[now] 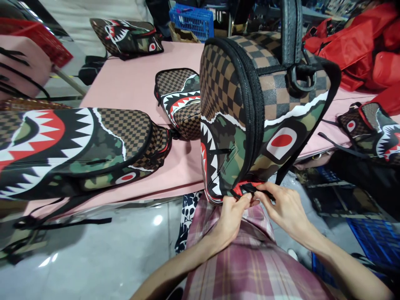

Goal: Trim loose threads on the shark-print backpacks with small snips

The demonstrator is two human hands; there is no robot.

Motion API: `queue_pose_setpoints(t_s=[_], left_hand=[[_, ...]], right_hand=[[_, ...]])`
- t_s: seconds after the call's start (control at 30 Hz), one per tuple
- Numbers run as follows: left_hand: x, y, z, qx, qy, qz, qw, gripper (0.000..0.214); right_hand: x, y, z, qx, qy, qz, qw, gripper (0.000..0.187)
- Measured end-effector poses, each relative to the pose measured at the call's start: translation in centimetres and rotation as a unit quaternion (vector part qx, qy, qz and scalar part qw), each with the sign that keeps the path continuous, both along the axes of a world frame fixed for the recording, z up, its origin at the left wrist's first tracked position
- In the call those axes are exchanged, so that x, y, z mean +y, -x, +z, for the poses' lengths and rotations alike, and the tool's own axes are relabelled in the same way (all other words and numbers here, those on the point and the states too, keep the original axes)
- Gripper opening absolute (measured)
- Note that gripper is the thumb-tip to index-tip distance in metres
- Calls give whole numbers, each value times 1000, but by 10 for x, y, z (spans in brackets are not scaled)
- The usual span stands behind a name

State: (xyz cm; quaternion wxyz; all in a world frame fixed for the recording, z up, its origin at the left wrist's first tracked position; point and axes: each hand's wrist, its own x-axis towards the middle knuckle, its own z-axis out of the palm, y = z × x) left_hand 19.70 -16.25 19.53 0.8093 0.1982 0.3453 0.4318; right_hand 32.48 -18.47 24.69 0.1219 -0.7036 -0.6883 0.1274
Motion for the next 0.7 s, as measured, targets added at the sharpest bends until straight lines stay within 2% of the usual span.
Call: queue_pose_setpoints(t_s=[0.1,0.23,0.33,0.43,0.5,0.6,0.7], left_hand=[[0,-1,-2,0,1,-19,1000,19],[1,0,1,5,4,3,1000,20],[2,1,2,0,2,14,1000,18],[2,1,-1,-13,-3,-8,1000,21],[1,1,-2,-16,-8,-17,1000,23],[1,0,-2,-7,-7,2,1000,18],[1,1,0,4,2,4,1000,17]], right_hand=[[-3,-6,4,-26,-15,-4,1000,24],[-1,-2,6,-78,16,25,996,21],[2,2,2,-42,6,22,999,20],[1,0,-1,1,-30,-6,1000,21],[0,-2,-1,-9,-32,0,999,21],[0,-1,0,-47,-8,30,998,19],[0,-1,-1,-24,-21,31,999,17]])
